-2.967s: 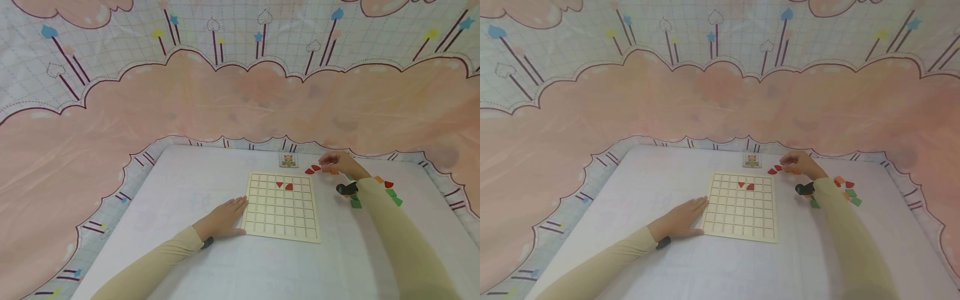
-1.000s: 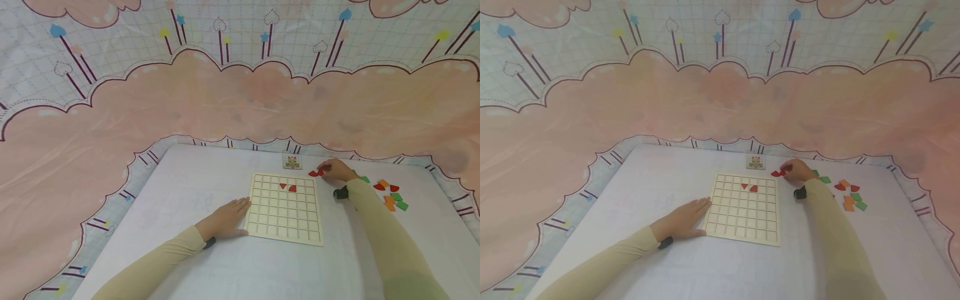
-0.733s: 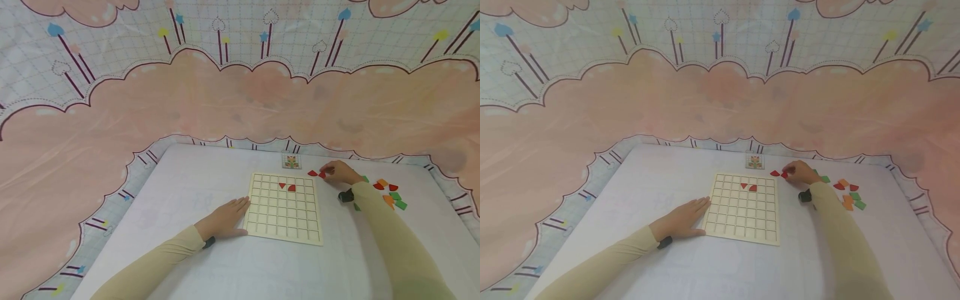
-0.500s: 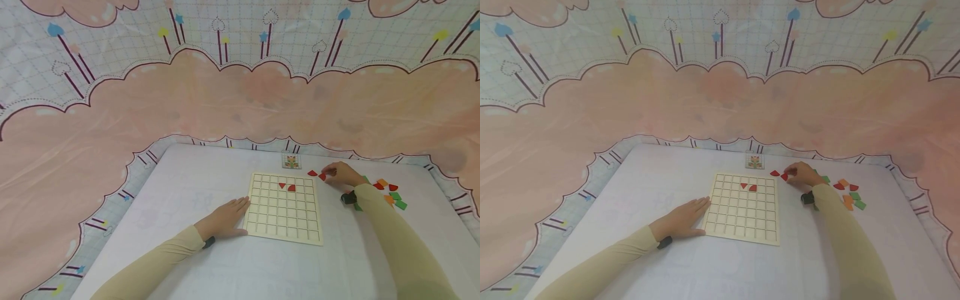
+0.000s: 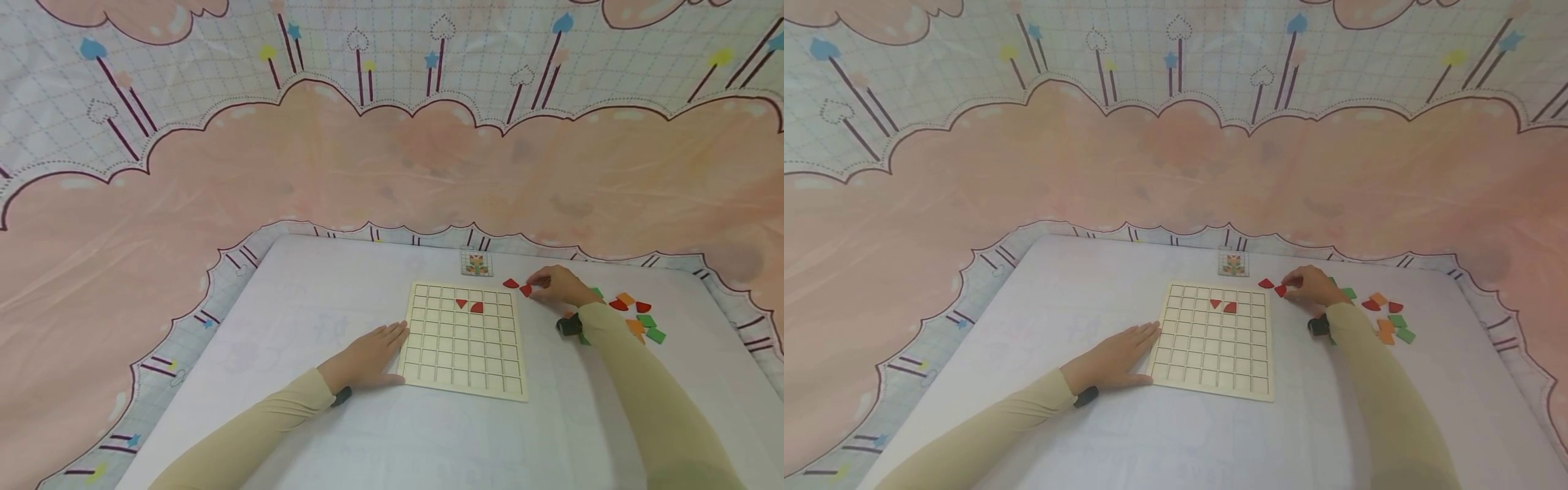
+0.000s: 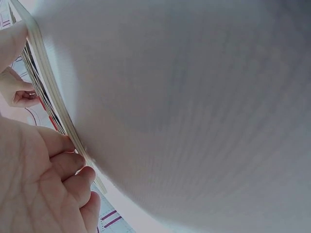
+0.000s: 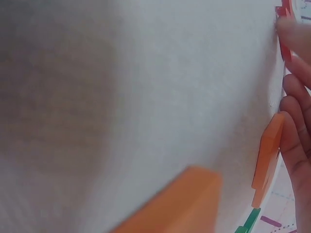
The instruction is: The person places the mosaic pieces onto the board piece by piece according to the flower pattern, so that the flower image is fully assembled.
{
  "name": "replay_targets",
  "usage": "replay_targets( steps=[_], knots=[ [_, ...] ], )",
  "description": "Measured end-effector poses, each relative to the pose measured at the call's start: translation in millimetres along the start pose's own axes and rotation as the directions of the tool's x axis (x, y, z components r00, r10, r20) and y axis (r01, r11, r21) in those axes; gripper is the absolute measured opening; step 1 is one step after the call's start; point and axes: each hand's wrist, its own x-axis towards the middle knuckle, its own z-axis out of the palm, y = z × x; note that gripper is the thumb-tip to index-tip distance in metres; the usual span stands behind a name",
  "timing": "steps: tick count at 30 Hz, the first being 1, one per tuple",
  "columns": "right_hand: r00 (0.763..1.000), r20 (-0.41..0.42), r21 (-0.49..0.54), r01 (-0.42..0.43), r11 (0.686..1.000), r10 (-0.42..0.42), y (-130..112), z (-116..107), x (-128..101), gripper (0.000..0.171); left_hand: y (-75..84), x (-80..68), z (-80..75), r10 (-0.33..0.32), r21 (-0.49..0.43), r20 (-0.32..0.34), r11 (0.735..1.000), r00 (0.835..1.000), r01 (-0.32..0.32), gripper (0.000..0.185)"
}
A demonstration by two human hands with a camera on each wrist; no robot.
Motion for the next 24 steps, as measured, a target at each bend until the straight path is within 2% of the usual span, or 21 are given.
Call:
replay_targets(
  steps=[5, 8, 14, 19, 24],
  knots=[
    [0.999, -0.005, -0.022, -0.051, 0.998, 0.051, -4.9, 1.6, -1.2, 0.041, -0.4, 0.5, 0.6, -0.002, -0.001, 0.000, 1.000, 1.000, 0.002, 0.089],
    [0.998, -0.008, -0.030, -0.055, 0.998, 0.055, -6.8, 2.5, -1.0, 0.042, -0.5, 0.7, 1.2, -0.006, -0.002, 0.002, 1.000, 1.000, 0.006, 0.089],
    [1.000, 0.002, -0.028, -0.018, 0.999, 0.018, -5.0, 2.4, 1.0, 0.035, 0.3, 0.3, 0.9, -0.012, -0.023, 0.009, 1.000, 1.000, 0.013, 0.089],
    [0.999, 0.024, -0.004, 0.022, 1.000, -0.022, -2.1, -0.2, 1.6, 0.035, 0.6, -0.4, -0.1, -0.015, -0.023, 0.012, 1.000, 1.000, 0.015, 0.088],
    [0.999, 0.040, 0.009, 0.019, 1.000, -0.020, -3.3, -3.0, -0.3, 0.037, 0.5, -0.2, 0.1, -0.012, -0.014, 0.009, 1.000, 1.000, 0.012, 0.089]
  ],
)
